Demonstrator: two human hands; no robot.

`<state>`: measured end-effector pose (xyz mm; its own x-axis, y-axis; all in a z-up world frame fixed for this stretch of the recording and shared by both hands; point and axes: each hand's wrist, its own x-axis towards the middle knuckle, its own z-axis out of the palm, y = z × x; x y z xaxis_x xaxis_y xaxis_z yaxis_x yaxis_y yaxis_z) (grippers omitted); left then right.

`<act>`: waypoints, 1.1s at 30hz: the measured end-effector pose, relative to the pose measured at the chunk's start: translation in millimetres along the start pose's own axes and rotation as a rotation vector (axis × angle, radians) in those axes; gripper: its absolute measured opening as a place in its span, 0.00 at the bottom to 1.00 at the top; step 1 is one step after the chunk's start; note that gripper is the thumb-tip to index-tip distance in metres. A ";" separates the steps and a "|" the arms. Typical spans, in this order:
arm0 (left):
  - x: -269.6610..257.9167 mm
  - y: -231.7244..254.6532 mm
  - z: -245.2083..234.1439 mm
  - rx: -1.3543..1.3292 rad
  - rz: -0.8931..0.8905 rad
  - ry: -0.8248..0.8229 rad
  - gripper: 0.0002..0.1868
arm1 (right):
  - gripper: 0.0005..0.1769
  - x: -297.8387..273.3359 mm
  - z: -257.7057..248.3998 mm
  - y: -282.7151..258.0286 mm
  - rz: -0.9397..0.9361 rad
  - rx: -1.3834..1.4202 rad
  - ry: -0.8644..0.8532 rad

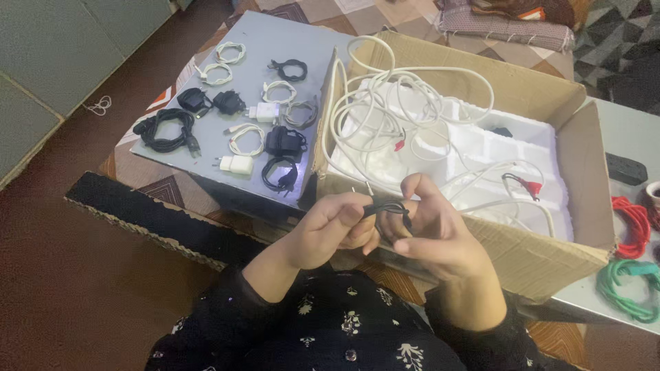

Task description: The person organizes various electronic accessories on a table. They pick up black and white power adapters and cables from a cardboard box, coil them by hand, and place them in neat rows on the table surface.

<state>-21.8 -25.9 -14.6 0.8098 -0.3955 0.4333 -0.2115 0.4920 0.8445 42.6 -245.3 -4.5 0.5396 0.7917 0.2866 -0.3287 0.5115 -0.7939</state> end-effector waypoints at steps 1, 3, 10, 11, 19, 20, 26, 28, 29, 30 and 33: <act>-0.5 0.6 -0.9 -0.005 -0.008 0.014 0.25 | 0.33 0.7 0.2 -0.1 0.006 -0.057 0.010; -1.1 1.8 -3.2 -0.018 -0.025 0.037 0.25 | 0.33 1.8 1.7 -0.4 0.014 -0.171 0.034; -1.4 6.4 -6.4 0.096 0.047 0.073 0.26 | 0.33 4.2 9.2 3.1 -0.146 -0.437 0.269; -1.8 7.3 -6.2 0.126 0.046 0.078 0.26 | 0.33 3.3 9.7 3.1 -0.173 -0.511 0.297; 0.7 13.2 -8.6 0.269 -0.093 0.083 0.24 | 0.30 -4.6 8.0 -3.9 -0.175 -0.628 0.400; 0.5 14.3 -9.1 0.292 -0.103 0.070 0.24 | 0.29 -5.7 7.6 -6.1 -0.162 -0.609 0.401; -0.1 15.3 -8.2 0.311 -0.149 0.053 0.22 | 0.26 -8.1 6.8 -13.6 -0.110 -0.600 0.368; -1.1 15.9 -9.4 0.343 -0.146 0.053 0.22 | 0.25 -8.1 7.2 -14.3 -0.091 -0.626 0.362; -2.4 16.5 -10.5 0.368 -0.143 0.056 0.22 | 0.24 -8.2 7.2 -14.4 -0.082 -0.636 0.361; -3.6 17.0 -11.9 0.393 -0.142 0.058 0.22 | 0.24 -8.2 7.4 -14.2 -0.074 -0.645 0.362; -4.9 16.2 -16.9 0.367 -0.138 0.073 0.22 | 0.22 -7.2 8.3 -13.7 -0.057 -0.736 0.375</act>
<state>-19.9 -2.9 -8.3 0.8784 -0.3760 0.2951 -0.2683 0.1230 0.9555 36.9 -255.2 8.7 0.8057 0.5406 0.2421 0.2278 0.0945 -0.9691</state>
